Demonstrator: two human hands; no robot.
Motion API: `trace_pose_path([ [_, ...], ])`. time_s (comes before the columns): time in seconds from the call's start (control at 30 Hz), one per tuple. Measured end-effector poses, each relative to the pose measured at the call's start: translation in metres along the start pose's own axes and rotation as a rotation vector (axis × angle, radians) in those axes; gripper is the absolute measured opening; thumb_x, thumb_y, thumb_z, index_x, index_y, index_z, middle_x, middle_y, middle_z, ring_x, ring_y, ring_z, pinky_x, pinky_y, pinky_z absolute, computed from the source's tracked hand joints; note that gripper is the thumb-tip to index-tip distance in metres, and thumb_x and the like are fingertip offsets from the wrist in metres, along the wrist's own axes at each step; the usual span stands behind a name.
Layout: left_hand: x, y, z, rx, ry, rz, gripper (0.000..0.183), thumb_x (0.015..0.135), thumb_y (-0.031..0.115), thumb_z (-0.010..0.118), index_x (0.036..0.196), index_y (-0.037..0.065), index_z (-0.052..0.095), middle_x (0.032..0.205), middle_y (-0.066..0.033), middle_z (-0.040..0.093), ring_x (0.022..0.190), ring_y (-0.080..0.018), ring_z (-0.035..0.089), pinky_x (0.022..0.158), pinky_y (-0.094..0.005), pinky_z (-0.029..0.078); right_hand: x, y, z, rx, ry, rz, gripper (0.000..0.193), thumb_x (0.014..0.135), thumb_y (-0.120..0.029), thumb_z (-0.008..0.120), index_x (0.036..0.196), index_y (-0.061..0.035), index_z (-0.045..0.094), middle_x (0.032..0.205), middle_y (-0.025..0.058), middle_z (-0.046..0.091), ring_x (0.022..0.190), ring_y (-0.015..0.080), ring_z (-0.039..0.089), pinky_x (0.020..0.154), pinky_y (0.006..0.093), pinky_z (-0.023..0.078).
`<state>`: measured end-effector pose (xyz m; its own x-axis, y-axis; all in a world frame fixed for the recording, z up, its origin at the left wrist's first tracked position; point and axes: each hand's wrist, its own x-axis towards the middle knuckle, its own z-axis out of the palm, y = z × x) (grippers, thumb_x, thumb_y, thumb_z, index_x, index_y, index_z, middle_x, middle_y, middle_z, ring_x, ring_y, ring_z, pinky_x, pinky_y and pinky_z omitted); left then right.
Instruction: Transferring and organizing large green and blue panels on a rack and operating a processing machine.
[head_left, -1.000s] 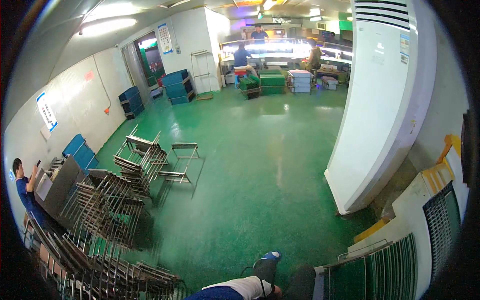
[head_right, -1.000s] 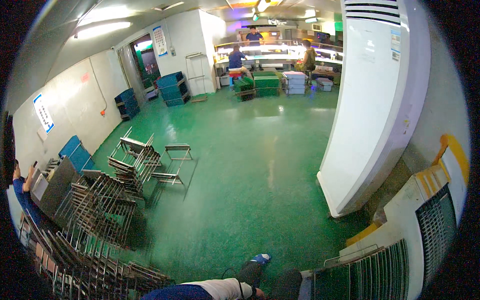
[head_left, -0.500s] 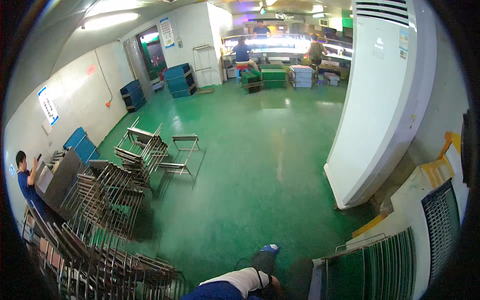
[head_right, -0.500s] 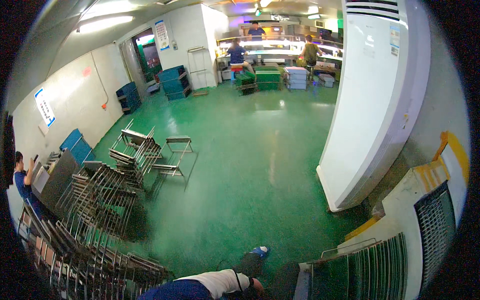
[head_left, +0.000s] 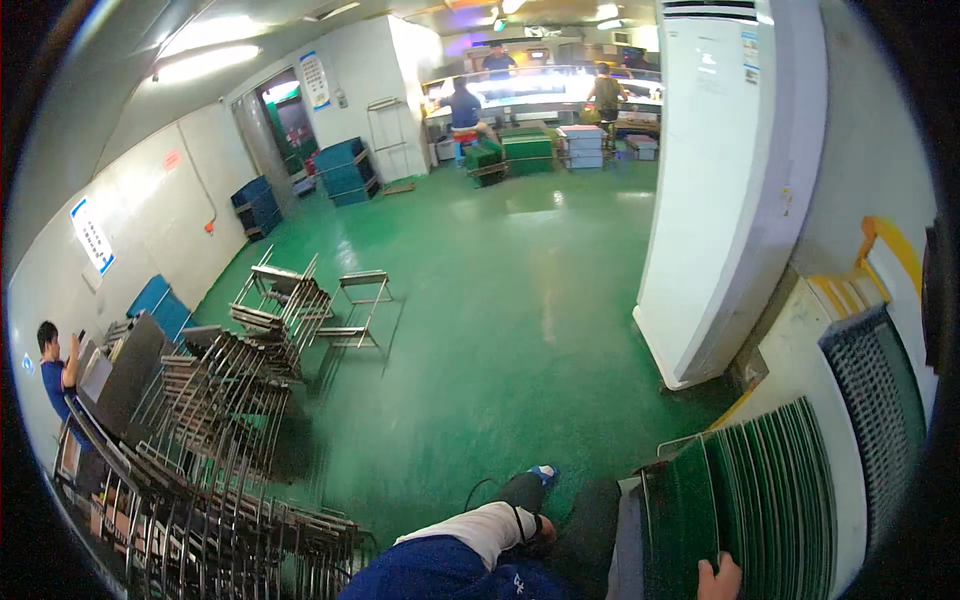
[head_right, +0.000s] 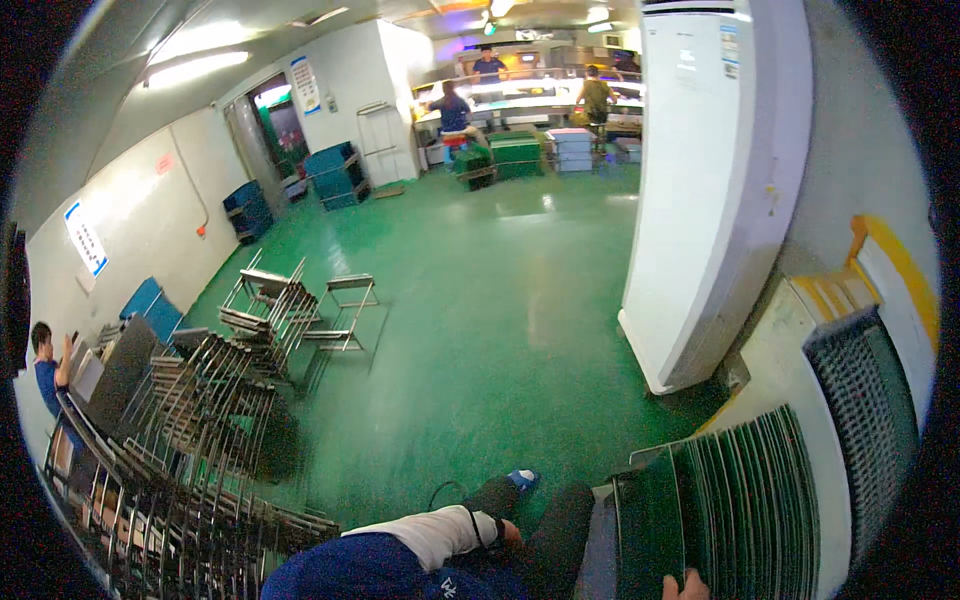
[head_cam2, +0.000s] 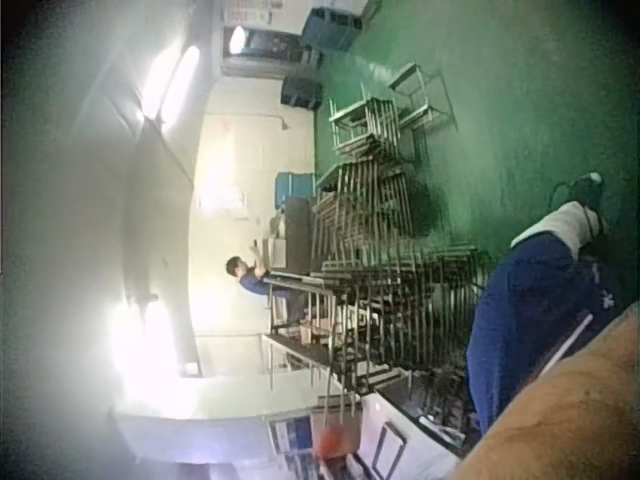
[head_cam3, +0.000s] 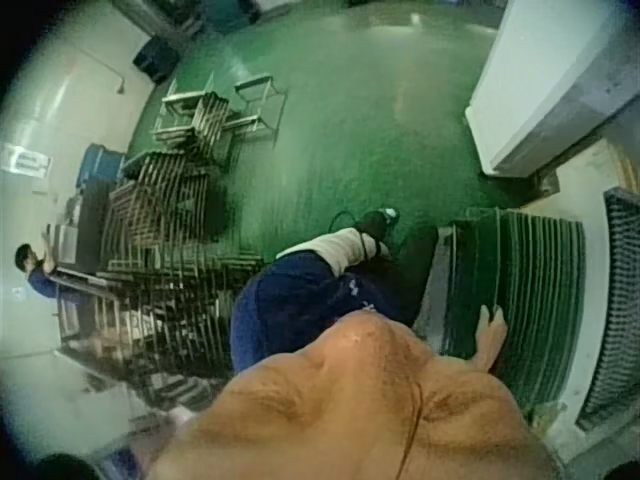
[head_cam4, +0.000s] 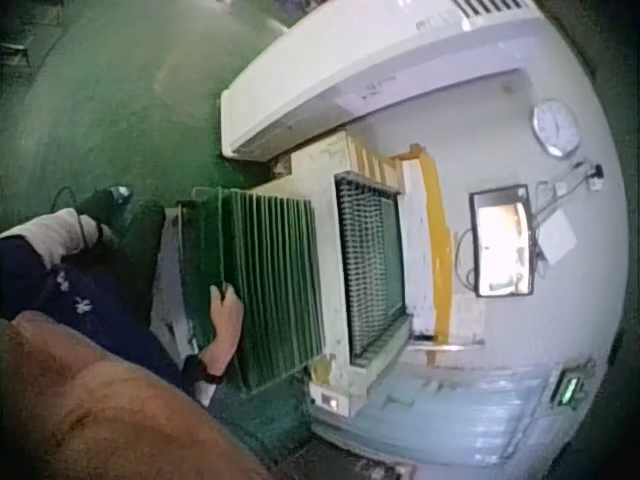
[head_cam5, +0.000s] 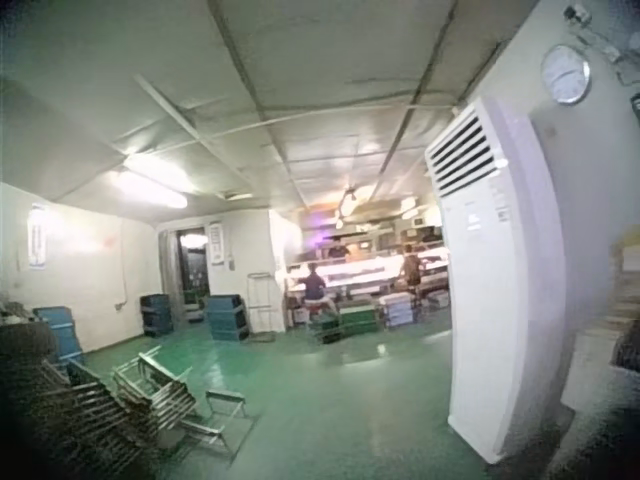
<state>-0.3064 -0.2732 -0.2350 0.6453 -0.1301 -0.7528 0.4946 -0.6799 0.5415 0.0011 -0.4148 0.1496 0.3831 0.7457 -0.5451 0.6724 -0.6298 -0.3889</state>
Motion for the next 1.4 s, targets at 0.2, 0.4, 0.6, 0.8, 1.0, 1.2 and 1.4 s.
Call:
trace_pose_path([
  [0.2,0.007,-0.007,0.007,-0.021,0.039,0.023,0.046,0.095,0.027,0.042,0.139,0.012,0.042,0.134,-0.0065,0.051,0.116,-0.0242,0.051,0.095,-0.0404,0.040,-0.003,0.005,-0.001,-0.056,0.076,-0.061,0.051,0.094,-0.035,0.044,0.131,0.0004,0.046,0.131,0.0235,0.048,0.122,0.0365,0.044,0.104,0.0416,0.034],
  [0.4,0.021,-0.024,0.035,-0.154,0.149,0.058,0.048,0.094,0.030,0.043,0.139,0.012,0.041,0.136,-0.0065,0.049,0.119,-0.0235,0.050,0.099,-0.0376,0.038,0.028,0.036,0.034,-0.066,0.561,-0.240,0.029,0.076,-0.021,0.065,0.089,0.0049,0.062,0.074,0.0238,0.060,0.077,0.0382,0.062,0.068,0.0457,0.046],
  [0.6,0.045,-0.055,0.049,-0.248,0.212,0.107,0.050,0.094,0.033,0.043,0.139,0.011,0.040,0.137,-0.0064,0.048,0.121,-0.0227,0.049,0.104,-0.0348,0.035,0.002,0.017,0.010,-0.069,0.173,-0.001,0.047,0.093,-0.031,0.046,0.130,-0.0007,0.048,0.126,0.0234,0.052,0.119,0.0377,0.048,0.102,0.0427,0.036],
  [0.8,0.053,-0.065,0.039,-0.231,0.170,0.173,0.048,0.092,0.034,0.046,0.135,0.010,0.044,0.134,-0.0051,0.049,0.115,-0.0208,0.052,0.099,-0.0335,0.039,0.035,0.051,0.026,-0.058,0.364,-0.104,0.034,0.078,-0.031,0.064,0.090,0.0009,0.062,0.087,0.0257,0.062,0.083,0.0416,0.060,0.075,0.0488,0.047],
  [1.0,0.019,-0.053,0.032,-0.511,0.433,0.278,0.040,0.086,0.036,0.053,0.115,0.009,0.052,0.114,-0.0105,0.055,0.103,-0.0250,0.056,0.088,-0.0369,0.043,0.035,0.047,0.026,-0.061,0.281,-0.175,0.033,0.078,-0.030,0.066,0.091,0.0008,0.064,0.080,0.0234,0.063,0.079,0.0403,0.061,0.068,0.0444,0.047],
  [1.2,-0.009,-0.032,0.021,-0.671,0.636,0.430,0.036,0.079,0.039,0.060,0.095,0.007,0.060,0.094,-0.0159,0.061,0.090,-0.0292,0.060,0.077,-0.0402,0.046,0.014,0.039,0.013,-0.231,0.323,-0.209,0.040,0.081,-0.039,0.062,0.083,0.0010,0.061,0.079,0.0226,0.062,0.078,0.0423,0.059,0.068,0.0491,0.046],
  [1.4,0.001,-0.058,0.031,-0.659,0.668,0.543,0.035,0.075,0.039,0.064,0.088,0.007,0.063,0.084,-0.0183,0.063,0.083,-0.0340,0.061,0.069,-0.0422,0.047,-0.036,0.004,-0.066,-0.238,0.382,-0.357,0.038,0.080,-0.038,0.064,0.080,0.0000,0.062,0.077,0.0233,0.061,0.073,0.0409,0.059,0.065,0.0453,0.046],
])
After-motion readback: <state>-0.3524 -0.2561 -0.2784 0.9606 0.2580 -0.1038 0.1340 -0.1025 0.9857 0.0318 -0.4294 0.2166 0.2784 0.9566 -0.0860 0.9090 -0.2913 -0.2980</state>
